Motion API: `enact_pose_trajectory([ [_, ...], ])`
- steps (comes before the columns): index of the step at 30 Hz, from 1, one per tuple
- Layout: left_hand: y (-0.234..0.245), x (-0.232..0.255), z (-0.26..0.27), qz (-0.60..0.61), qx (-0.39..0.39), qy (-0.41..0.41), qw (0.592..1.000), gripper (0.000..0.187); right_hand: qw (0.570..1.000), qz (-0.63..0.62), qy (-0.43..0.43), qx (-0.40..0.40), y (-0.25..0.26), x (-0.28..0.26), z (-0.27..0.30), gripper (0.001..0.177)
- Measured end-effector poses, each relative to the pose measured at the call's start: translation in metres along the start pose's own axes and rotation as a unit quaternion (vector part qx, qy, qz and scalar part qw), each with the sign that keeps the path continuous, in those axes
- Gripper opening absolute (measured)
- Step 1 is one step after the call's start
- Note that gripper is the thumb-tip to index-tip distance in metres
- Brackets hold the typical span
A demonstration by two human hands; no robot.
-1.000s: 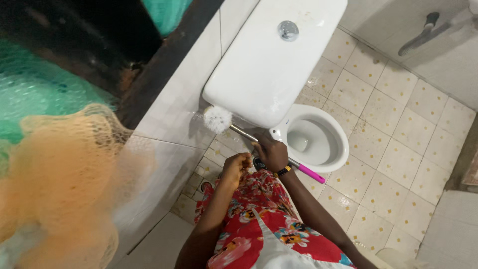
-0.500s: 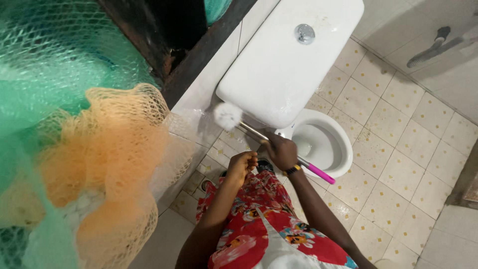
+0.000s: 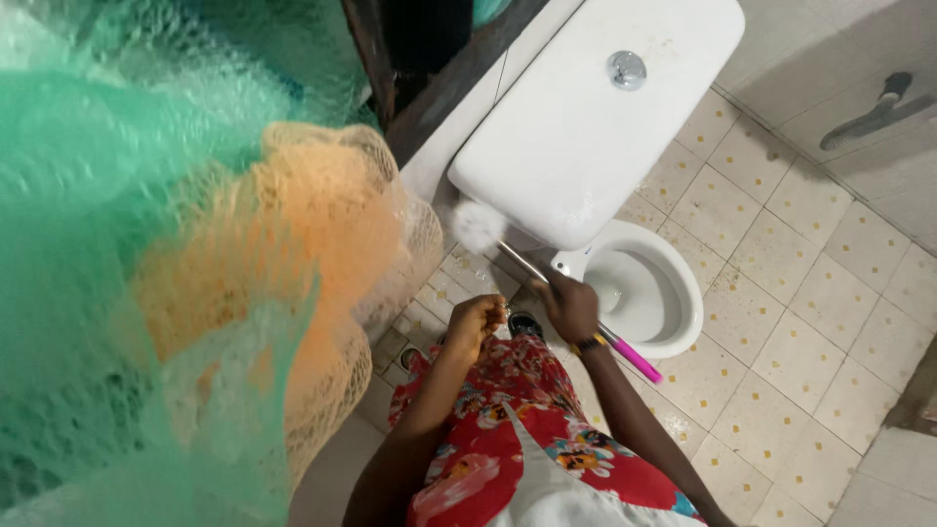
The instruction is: The person dips a toilet brush into a blue bucket containing soap suds, then scrubs the exterior and tank of a toilet before rinsing the brush.
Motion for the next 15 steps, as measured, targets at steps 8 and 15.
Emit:
enact_pose_trajectory([
  [8,-0.006,0.013,0.009,0.002,-0.006,-0.023,1.0,0.019,0.995,0.078,-0.043,-0.052,-0.064,0.036,0.0,0.04],
  [15,0.005,-0.005,0.009,0.007,0.005,-0.003,1.0,0.022,0.993,0.112,-0.01,-0.037,-0.066,0.051,0.012,0.038],
])
Point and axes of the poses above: each hand's wrist, its own z-axis away from the middle knuckle, its own y-axis out of the back of the hand, x = y × z, the point moved 1 cm from there along -z, towards the middle knuckle, and after that the axes turned 3 degrees about -y, right-handed, at the moved point
